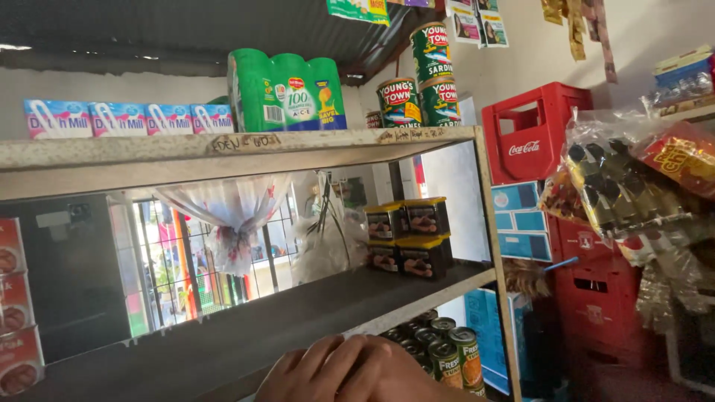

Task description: Organizing and stocking various canned goods on metal shelves.

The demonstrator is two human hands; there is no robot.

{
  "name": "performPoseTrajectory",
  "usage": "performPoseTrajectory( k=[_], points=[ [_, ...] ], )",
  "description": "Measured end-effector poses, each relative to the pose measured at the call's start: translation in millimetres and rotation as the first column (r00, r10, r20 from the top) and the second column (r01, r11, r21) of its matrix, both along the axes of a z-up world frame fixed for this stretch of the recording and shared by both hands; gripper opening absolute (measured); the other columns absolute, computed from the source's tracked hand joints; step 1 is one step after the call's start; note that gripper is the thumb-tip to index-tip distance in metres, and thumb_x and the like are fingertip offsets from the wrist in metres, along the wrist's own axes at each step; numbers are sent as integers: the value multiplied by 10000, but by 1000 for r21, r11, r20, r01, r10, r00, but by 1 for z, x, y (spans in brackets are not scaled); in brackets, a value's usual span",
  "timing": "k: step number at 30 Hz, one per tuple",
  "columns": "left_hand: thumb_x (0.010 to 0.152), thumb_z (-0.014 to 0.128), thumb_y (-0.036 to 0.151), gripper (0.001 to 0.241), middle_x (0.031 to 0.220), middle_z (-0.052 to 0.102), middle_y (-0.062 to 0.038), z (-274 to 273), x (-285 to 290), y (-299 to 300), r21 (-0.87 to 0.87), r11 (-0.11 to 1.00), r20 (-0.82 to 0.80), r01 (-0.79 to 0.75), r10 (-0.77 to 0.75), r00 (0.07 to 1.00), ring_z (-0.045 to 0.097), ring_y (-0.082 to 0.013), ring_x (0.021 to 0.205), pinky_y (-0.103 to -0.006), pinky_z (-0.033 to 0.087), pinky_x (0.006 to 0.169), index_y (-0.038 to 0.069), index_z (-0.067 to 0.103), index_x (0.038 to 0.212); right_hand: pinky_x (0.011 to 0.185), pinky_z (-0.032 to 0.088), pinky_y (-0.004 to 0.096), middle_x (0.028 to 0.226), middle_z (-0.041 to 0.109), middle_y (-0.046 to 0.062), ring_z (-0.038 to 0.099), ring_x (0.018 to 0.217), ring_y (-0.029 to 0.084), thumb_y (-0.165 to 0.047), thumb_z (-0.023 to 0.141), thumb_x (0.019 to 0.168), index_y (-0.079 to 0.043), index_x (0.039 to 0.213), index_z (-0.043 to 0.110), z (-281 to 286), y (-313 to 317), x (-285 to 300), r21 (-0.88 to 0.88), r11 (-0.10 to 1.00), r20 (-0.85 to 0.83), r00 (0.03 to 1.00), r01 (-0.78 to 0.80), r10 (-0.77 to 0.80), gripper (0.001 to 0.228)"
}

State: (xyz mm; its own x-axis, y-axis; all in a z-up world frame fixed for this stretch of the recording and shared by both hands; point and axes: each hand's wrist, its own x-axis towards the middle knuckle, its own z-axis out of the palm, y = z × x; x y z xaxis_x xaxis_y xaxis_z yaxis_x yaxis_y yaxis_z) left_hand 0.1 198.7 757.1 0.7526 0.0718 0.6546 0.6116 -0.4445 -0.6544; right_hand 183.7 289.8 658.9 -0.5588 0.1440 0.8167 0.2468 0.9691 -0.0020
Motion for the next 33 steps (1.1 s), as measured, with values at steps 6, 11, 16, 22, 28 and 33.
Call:
performPoseTrajectory(
  k=[6,11,16,22,28,33],
  points=[
    [940,591,435,616,1336,587,-186,32,-32,-14,-102,989,-37,-109,105,994,605,-378,1214,-579,539,810,126,493,1464,779,555,455,1049,699,180,680,972,381,-197,676,893,-47,1108,674,115,-53,-24,2,1000,112,993,-28,28,263],
    [798,672,365,788,1384,554,-177,63,-82,-25,-79,973,-27,-215,214,977,538,-379,1279,-568,468,918,122,441,1511,721,551,462,936,701,136,690,860,368,-254,727,867,-84,1026,685,149,-49,-79,67,997,153,988,-43,32,237],
    [607,771,250,908,1347,586,-82,92,-157,-36,102,938,163,-332,314,936,555,-302,1223,-480,458,946,203,492,1469,725,536,495,966,693,136,669,890,378,-260,694,887,-94,1055,704,181,-40,-154,272,962,82,996,2,-25,236],
    [622,823,317,883,1339,587,-79,107,-265,-55,-25,782,508,-623,547,666,570,-295,1205,-489,490,929,190,522,1442,834,544,494,1075,705,140,675,1004,364,-299,650,913,-102,1135,702,216,-35,-250,228,973,47,998,25,-37,301],
    [680,865,370,934,1328,584,-231,101,-386,-55,-151,720,821,-678,473,319,567,-419,1209,-523,483,1017,76,472,1474,962,498,490,1240,659,195,600,1190,400,-372,665,917,-101,1312,622,228,-32,-355,98,993,-63,996,-64,70,481],
    [620,945,394,1124,1295,606,-308,93,-489,-41,-401,756,841,-517,527,119,603,-436,1216,-513,504,1046,-57,388,1486,1018,457,499,1292,594,228,548,1244,420,-414,680,911,-102,1393,542,233,-46,-428,-60,996,-181,982,-71,59,590]
  ],
)
